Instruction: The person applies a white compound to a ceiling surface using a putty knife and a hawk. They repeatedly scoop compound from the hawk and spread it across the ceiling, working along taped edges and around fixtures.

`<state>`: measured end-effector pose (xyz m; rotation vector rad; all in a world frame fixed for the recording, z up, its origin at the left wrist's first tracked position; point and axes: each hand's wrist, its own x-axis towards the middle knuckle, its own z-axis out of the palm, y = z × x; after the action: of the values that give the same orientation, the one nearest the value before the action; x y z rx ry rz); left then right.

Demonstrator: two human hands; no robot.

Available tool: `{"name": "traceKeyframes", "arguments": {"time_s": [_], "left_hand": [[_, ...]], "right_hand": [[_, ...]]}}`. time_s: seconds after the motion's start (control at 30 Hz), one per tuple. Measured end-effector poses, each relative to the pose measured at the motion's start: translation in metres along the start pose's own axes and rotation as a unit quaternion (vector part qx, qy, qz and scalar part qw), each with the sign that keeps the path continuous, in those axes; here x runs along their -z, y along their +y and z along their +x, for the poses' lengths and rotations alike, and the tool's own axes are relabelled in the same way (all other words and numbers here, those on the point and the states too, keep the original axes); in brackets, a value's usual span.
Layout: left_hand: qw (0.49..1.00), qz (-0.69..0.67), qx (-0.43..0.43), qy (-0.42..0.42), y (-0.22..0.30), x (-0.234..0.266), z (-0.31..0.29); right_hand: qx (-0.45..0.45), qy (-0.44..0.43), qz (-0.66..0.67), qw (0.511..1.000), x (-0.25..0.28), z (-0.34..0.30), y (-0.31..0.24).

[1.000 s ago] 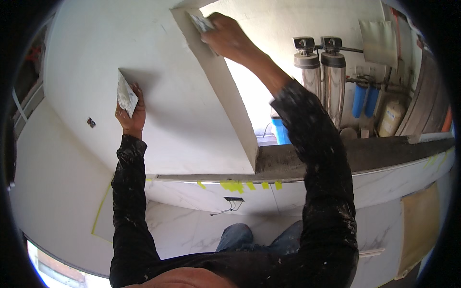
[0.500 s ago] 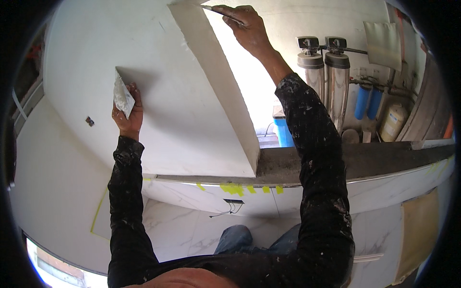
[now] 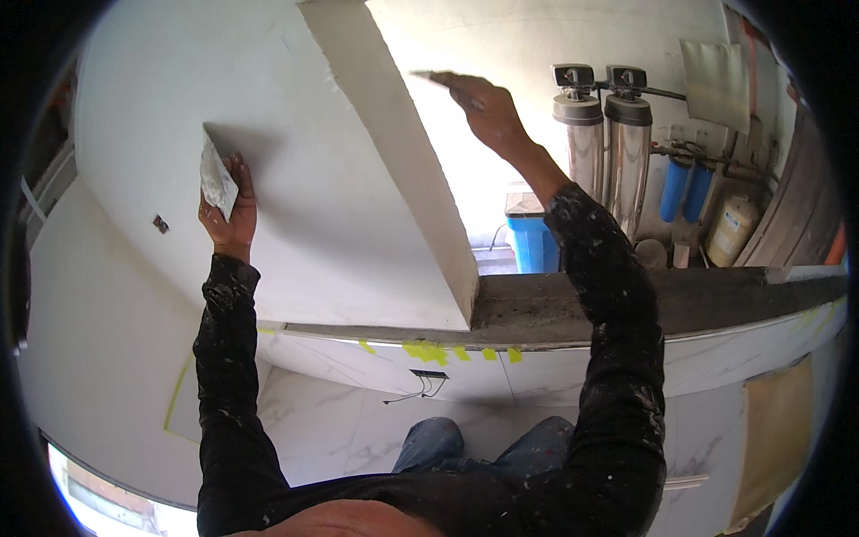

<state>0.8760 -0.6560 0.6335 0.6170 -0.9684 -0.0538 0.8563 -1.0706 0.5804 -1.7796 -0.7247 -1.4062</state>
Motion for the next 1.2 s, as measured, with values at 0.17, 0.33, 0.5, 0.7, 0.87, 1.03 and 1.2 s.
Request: {"name": "traceKeyframes", "arguments": {"time_s": [0.17,0.33,0.5,0.7,0.87,1.03,1.2], "left_hand": [[0.998,-0.008,-0.003,-0.058,-0.010,-0.008,0.005],[0.999,0.022,-0.016,-0.046,-0.009,-0.010,0.004],[0.999,0.007,-0.009,-0.040,-0.008,-0.005,0.000],[0.997,0.026,-0.007,-0.068,-0.009,-0.011,0.003],[0.998,0.020,0.001,-0.061,-0.008,-0.004,0.004],[0.998,0.024,-0.007,-0.054,-0.005,-0.006,0.002],[0.995,0.056,-0.038,-0.080,-0.006,0.001,0.002]], "right_hand": [[0.053,0.094,-0.047,0.993,-0.012,0.048,0.009],[0.092,0.085,-0.053,0.991,-0.031,0.072,-0.001],[0.135,-0.002,0.008,0.991,-0.033,0.010,-0.021],[0.081,0.000,-0.036,0.996,0.004,0.033,-0.008],[0.050,0.011,-0.011,0.999,-0.021,0.081,-0.036],[0.046,-0.097,-0.022,0.994,0.006,-0.004,-0.014],[-0.001,-0.028,0.015,0.999,0.014,0.027,-0.060]]}}
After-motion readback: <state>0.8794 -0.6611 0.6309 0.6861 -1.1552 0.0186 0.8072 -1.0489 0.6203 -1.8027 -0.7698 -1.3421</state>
